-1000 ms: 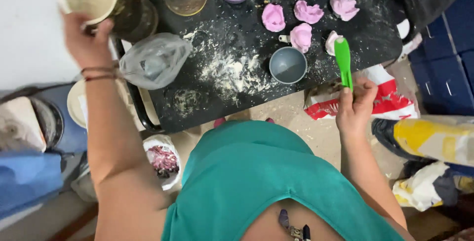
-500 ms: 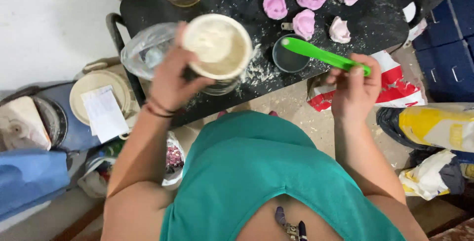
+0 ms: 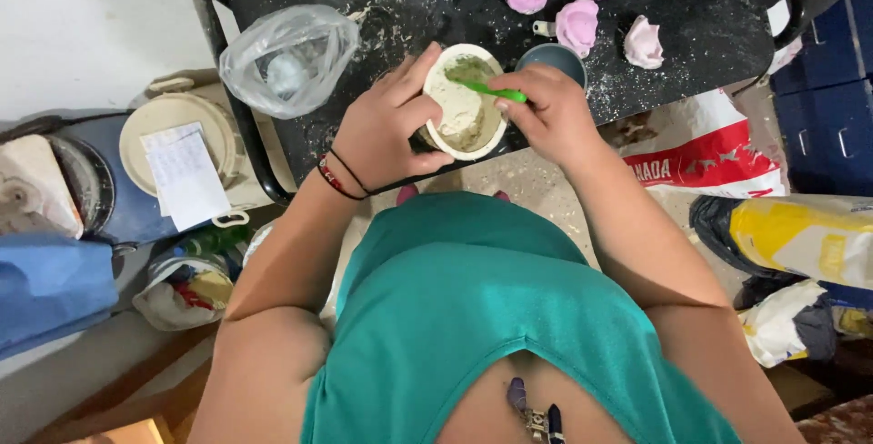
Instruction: The person scoops a white powder from a container into a small bowl using a green spatula. They then pour water from a purple bowl into the mixture and stir the contents thoroughly. Finally, the person picks up a pink silicone mold and applies the mixed paste onto it with the spatula.
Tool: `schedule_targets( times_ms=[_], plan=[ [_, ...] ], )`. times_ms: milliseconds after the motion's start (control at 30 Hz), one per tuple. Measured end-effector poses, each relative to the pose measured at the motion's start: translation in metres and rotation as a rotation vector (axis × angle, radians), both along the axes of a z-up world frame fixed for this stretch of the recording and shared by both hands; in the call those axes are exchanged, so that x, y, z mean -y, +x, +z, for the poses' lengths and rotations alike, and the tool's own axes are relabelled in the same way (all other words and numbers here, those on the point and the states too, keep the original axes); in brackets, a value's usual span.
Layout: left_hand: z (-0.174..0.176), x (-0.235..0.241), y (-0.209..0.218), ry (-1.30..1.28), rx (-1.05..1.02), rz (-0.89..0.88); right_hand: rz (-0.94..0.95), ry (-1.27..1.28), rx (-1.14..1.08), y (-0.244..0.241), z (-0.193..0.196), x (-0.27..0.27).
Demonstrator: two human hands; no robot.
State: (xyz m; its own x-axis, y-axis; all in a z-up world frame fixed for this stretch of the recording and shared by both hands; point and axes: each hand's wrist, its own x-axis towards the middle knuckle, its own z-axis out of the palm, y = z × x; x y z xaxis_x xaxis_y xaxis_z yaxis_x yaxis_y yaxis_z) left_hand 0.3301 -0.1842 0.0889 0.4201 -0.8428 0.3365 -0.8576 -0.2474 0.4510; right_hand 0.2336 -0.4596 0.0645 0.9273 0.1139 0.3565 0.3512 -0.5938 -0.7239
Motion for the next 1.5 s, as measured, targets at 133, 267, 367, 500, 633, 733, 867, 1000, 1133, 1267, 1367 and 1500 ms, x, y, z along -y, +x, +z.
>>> schedule_targets(
  times_ms=[133,267,367,500,633,733,867,1000,1133,1267,1367,1500],
  plan=[
    [0.002,0.012,-0.009,0.019,-0.059,0.002,-0.06,0.062,-0.137,-0.001,-0.007,0.005],
    [-0.001,0.022,-0.017,-0.027,-0.085,0.009,-0.237,0.378,-0.341,-0.01,-0.024,0.005],
    [-0.002,0.029,-0.02,-0.04,-0.081,0.0,-0.34,0.674,-0.444,-0.012,-0.034,0.004],
    [-0.003,0.033,-0.022,-0.046,-0.091,0.0,-0.504,1.128,-0.547,-0.015,-0.039,-0.002],
    [-0.001,0.034,-0.02,-0.042,-0.084,-0.005,-0.523,1.145,-0.481,-0.018,-0.02,-0.002],
    [0.0,0.032,-0.018,-0.038,-0.126,-0.001,-0.534,1.095,-0.443,-0.022,-0.023,0.001],
    [0.0,0.032,-0.018,-0.006,-0.127,0.02,-0.509,1.066,-0.428,-0.024,-0.02,0.001],
    [-0.005,0.034,-0.016,-0.024,-0.116,0.034,-0.534,1.07,-0.381,-0.026,-0.01,0.009],
    [-0.004,0.036,-0.013,-0.028,-0.139,0.046,-0.596,1.04,-0.371,-0.034,0.012,0.028],
    [-0.001,0.036,-0.009,-0.072,-0.209,0.07,-0.763,1.053,-0.219,-0.043,0.005,0.064],
    [0.006,0.037,-0.005,-0.086,-0.206,0.084,-0.856,0.874,-0.152,-0.049,-0.008,0.078],
    [0.008,0.038,-0.005,-0.116,-0.183,0.077,-0.728,0.247,-0.127,-0.057,-0.023,0.062]
  ],
)
